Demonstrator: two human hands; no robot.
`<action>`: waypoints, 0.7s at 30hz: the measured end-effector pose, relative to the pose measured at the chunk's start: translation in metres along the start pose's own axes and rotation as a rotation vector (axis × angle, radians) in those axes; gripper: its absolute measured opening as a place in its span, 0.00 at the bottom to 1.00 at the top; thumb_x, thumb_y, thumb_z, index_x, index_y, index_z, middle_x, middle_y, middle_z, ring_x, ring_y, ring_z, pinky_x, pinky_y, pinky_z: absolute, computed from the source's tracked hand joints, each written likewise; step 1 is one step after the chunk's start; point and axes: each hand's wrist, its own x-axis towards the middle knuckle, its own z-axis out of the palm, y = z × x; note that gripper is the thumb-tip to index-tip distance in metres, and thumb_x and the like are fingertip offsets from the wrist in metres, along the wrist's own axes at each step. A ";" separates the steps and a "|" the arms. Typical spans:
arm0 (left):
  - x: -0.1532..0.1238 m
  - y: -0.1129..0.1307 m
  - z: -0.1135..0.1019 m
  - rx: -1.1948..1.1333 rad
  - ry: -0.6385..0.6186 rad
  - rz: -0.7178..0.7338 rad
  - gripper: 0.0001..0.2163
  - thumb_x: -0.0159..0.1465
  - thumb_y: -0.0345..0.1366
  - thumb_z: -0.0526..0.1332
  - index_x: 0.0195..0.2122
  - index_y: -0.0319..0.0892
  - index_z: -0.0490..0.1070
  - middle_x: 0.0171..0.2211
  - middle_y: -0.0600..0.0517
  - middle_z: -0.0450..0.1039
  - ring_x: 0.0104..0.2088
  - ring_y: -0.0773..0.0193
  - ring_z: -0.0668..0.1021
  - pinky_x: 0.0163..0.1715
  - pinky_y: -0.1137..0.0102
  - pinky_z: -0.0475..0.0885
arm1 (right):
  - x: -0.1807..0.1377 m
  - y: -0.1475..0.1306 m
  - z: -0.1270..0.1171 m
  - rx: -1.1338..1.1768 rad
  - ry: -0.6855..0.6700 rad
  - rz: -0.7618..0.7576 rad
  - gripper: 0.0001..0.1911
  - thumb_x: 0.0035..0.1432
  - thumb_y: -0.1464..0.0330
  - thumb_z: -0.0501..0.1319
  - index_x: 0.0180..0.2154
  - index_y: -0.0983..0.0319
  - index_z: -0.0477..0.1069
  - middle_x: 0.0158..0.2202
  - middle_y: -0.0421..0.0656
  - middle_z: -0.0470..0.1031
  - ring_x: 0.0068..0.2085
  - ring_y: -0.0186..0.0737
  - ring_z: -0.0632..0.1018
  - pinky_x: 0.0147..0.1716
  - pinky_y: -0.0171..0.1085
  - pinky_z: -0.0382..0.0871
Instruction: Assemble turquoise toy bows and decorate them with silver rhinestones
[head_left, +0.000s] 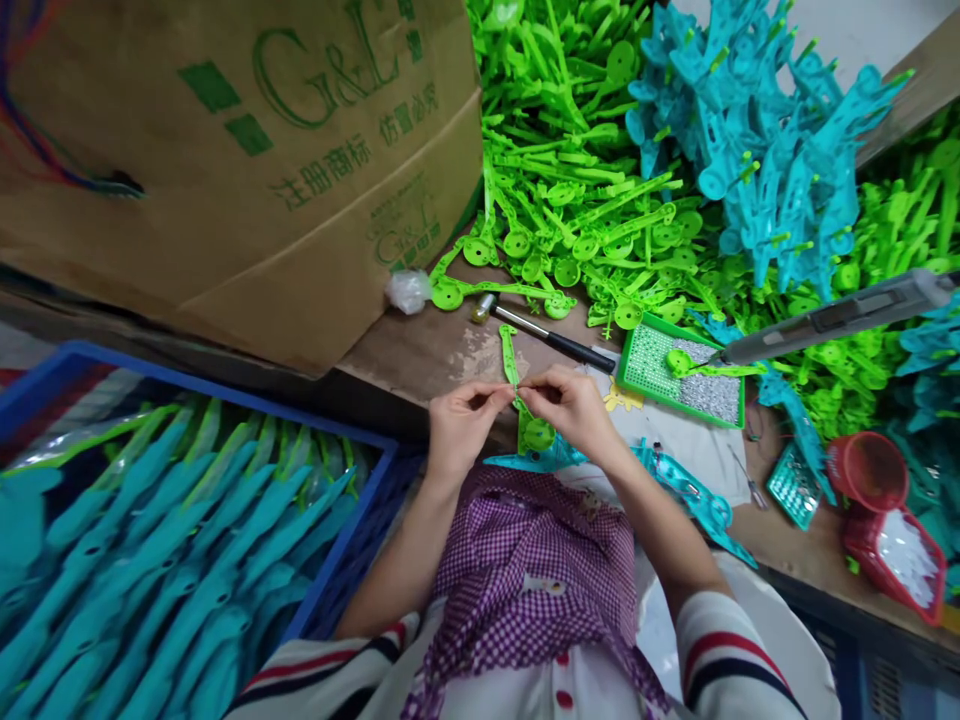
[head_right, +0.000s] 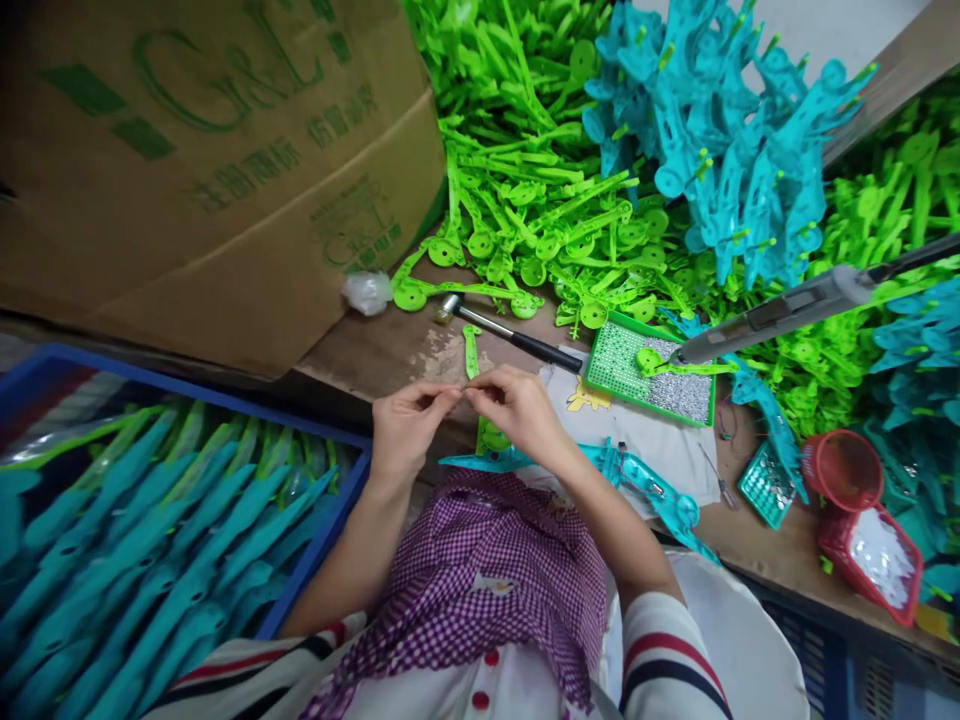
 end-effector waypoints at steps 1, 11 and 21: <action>-0.001 -0.003 -0.002 0.004 0.002 -0.009 0.10 0.58 0.43 0.70 0.34 0.42 0.82 0.31 0.51 0.82 0.31 0.62 0.82 0.34 0.71 0.77 | 0.001 0.001 0.003 0.006 -0.003 0.006 0.08 0.61 0.65 0.63 0.37 0.62 0.79 0.29 0.39 0.74 0.30 0.32 0.71 0.32 0.32 0.63; 0.019 -0.018 -0.008 0.128 -0.033 0.081 0.12 0.61 0.45 0.68 0.40 0.43 0.82 0.36 0.49 0.83 0.35 0.61 0.82 0.39 0.69 0.77 | 0.033 0.033 0.020 0.204 -0.033 0.234 0.11 0.48 0.65 0.61 0.31 0.64 0.77 0.22 0.34 0.65 0.25 0.29 0.63 0.26 0.31 0.56; 0.108 -0.024 -0.025 0.536 -0.645 0.515 0.16 0.70 0.37 0.55 0.53 0.45 0.77 0.61 0.45 0.71 0.61 0.55 0.73 0.64 0.57 0.64 | 0.075 0.068 0.036 -0.089 0.007 0.284 0.08 0.49 0.64 0.60 0.28 0.63 0.74 0.24 0.36 0.71 0.28 0.32 0.70 0.29 0.31 0.58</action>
